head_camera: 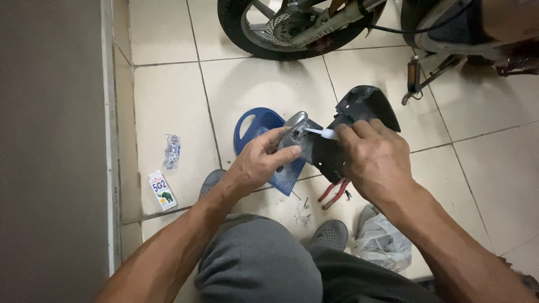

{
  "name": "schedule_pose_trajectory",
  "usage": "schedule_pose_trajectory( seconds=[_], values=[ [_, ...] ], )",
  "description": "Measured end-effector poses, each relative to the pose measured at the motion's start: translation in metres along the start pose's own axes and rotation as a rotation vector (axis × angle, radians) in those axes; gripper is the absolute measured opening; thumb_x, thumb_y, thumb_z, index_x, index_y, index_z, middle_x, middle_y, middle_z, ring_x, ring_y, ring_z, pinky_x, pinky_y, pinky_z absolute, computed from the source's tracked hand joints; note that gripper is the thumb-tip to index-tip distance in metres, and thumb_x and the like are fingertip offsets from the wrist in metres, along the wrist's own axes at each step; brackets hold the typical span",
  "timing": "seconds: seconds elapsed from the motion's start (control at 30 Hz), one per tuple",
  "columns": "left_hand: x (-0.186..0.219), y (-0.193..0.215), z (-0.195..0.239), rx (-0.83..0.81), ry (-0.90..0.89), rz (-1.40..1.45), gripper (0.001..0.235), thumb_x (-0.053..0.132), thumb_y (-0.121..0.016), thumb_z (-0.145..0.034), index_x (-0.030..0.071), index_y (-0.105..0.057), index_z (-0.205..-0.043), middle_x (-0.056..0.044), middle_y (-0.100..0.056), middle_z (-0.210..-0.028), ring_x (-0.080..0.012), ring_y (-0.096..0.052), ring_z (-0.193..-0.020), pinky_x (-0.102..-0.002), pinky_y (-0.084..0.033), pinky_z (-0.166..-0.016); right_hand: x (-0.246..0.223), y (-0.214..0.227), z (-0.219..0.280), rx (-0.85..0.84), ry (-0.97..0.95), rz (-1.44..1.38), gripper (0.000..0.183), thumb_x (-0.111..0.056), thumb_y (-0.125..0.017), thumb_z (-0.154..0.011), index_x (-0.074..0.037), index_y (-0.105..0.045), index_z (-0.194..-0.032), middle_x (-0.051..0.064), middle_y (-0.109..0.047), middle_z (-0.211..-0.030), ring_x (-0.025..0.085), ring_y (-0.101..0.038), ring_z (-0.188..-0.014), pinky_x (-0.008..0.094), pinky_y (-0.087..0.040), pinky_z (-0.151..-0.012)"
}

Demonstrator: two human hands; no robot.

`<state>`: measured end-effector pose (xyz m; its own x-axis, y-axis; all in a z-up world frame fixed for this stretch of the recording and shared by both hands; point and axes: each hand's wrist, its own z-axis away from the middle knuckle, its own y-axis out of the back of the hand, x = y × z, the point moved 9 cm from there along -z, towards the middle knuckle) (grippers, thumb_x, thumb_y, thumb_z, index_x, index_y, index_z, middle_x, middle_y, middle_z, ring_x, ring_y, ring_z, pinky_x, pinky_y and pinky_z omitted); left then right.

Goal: The person retrieves a black plastic motorcycle part from a blue tray, then uses a white tube to apply adhesive to several areas of the part. They repeatedly pick up and reposition the part while applying the substance.

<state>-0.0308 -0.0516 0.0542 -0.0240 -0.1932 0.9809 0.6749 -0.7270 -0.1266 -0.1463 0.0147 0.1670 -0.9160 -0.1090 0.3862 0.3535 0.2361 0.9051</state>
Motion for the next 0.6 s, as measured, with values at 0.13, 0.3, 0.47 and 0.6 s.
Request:
schedule_pose_trajectory(
  seconds=[0.13,0.3,0.47,0.6],
  values=[
    [0.000,-0.001,0.001,-0.003,-0.001,-0.031,0.066,0.044,-0.066,-0.090,0.005,-0.055,-0.142,-0.016,-0.070,-0.102,-0.0222,-0.065,-0.098,-0.041,-0.057,-0.092,-0.005,0.007,-0.003,-0.009,0.020,0.040,0.014,-0.014,-0.070,-0.087,-0.012,-0.076,-0.100,0.007,-0.069,-0.073,0.018,-0.064,-0.060,0.025,-0.050,-0.048],
    [-0.008,-0.002,-0.003,-0.042,-0.018,-0.049,0.069,0.046,-0.065,-0.091,0.005,-0.052,-0.144,-0.016,-0.069,-0.106,-0.0251,-0.067,-0.102,-0.045,-0.055,-0.096,-0.005,0.000,-0.003,-0.038,0.041,0.063,0.014,-0.016,-0.070,-0.090,-0.012,-0.076,-0.102,0.007,-0.071,-0.076,0.017,-0.064,-0.061,0.024,-0.051,-0.051],
    [-0.008,-0.004,-0.004,-0.049,-0.018,-0.048,0.071,0.048,-0.065,-0.090,0.005,-0.050,-0.146,-0.017,-0.068,-0.110,-0.0258,-0.066,-0.105,-0.045,-0.054,-0.099,-0.004,-0.005,-0.002,-0.048,0.036,0.076,0.014,-0.017,-0.069,-0.093,-0.014,-0.076,-0.104,0.006,-0.072,-0.076,0.016,-0.065,-0.061,0.023,-0.052,-0.052],
    [-0.005,-0.006,-0.002,-0.057,-0.005,-0.057,0.073,0.049,-0.065,-0.089,0.006,-0.049,-0.146,-0.020,-0.069,-0.114,-0.0304,-0.066,-0.109,-0.048,-0.053,-0.100,-0.005,-0.004,-0.004,-0.071,0.017,0.056,0.014,-0.019,-0.069,-0.092,-0.014,-0.075,-0.105,0.006,-0.072,-0.078,0.017,-0.066,-0.063,0.024,-0.053,-0.053]
  ],
)
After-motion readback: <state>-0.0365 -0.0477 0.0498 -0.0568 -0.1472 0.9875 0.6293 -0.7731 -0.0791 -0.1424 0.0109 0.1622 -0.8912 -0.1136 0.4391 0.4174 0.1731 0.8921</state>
